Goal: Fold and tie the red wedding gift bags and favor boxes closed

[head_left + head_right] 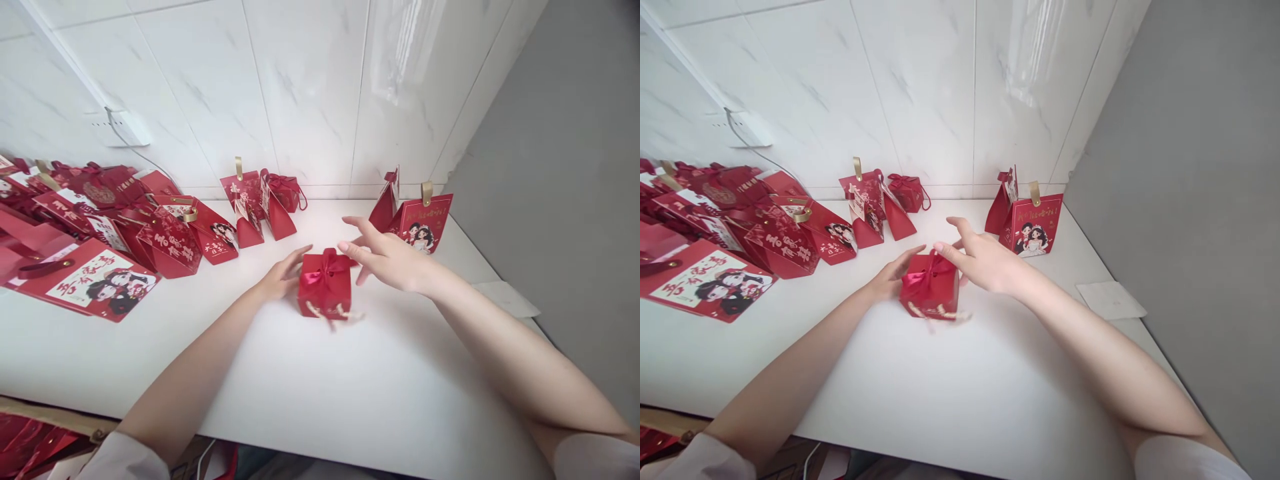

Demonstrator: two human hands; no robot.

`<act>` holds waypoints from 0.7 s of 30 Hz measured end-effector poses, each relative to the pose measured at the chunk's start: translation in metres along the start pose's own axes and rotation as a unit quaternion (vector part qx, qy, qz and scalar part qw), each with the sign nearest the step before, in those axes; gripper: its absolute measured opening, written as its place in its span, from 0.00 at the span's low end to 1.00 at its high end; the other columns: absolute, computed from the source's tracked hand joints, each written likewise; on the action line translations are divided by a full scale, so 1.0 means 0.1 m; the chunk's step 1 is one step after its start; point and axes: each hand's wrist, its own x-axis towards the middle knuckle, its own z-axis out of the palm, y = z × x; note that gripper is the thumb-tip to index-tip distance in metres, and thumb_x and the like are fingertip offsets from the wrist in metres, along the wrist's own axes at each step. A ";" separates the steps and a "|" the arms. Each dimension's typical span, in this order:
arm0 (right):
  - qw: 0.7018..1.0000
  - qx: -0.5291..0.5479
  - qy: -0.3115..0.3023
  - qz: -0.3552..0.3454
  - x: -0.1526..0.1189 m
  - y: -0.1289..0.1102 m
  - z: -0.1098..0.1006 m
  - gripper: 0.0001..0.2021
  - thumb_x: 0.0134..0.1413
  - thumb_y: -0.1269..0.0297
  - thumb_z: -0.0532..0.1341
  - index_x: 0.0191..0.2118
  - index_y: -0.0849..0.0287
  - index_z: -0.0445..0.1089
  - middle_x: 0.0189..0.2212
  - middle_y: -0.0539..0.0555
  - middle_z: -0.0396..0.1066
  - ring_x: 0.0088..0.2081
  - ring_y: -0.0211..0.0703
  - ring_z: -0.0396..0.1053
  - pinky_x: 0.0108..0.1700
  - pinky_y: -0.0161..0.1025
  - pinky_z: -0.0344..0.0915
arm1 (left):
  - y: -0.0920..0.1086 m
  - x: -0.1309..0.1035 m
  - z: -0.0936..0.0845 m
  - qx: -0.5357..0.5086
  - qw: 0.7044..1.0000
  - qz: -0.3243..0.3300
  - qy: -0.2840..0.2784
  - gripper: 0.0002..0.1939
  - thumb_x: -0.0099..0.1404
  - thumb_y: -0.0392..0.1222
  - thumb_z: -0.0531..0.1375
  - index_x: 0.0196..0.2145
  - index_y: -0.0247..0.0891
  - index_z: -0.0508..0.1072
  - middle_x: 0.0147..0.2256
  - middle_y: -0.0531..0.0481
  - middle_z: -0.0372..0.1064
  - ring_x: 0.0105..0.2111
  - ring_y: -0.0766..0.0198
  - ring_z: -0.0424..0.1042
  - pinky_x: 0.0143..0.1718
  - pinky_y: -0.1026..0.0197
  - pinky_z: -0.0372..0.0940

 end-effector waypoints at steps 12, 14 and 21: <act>0.991 -0.126 -0.017 -0.050 -0.13 -0.06 0.06 0.39 0.54 0.34 0.53 0.67 0.46 0.46 0.61 0.57 0.61 0.49 0.60 0.70 0.43 0.50 0.67 | 0.08 0.03 -0.21 -0.084 0.980 -0.035 0.176 0.24 0.64 0.54 0.57 0.52 0.37 0.70 0.46 0.40 0.72 0.49 0.51 0.70 0.55 0.49 0.59; 0.988 -0.137 -0.031 -0.057 -0.13 -0.08 0.13 0.46 0.49 0.33 0.58 0.69 0.47 0.42 0.62 0.58 0.59 0.51 0.64 0.67 0.46 0.52 0.66 | 0.08 0.04 -0.24 -0.078 0.972 -0.040 0.218 0.23 0.63 0.55 0.57 0.50 0.37 0.71 0.44 0.41 0.73 0.47 0.52 0.71 0.54 0.50 0.60; 0.987 -0.056 -0.128 -0.075 -0.05 -0.02 0.24 0.51 0.47 0.37 0.62 0.69 0.42 0.31 0.64 0.54 0.54 0.48 0.54 0.70 0.44 0.44 0.67 | 0.17 0.00 -0.20 -0.135 0.985 -0.022 0.107 0.27 0.64 0.52 0.50 0.58 0.39 0.65 0.57 0.42 0.65 0.61 0.48 0.57 0.60 0.43 0.52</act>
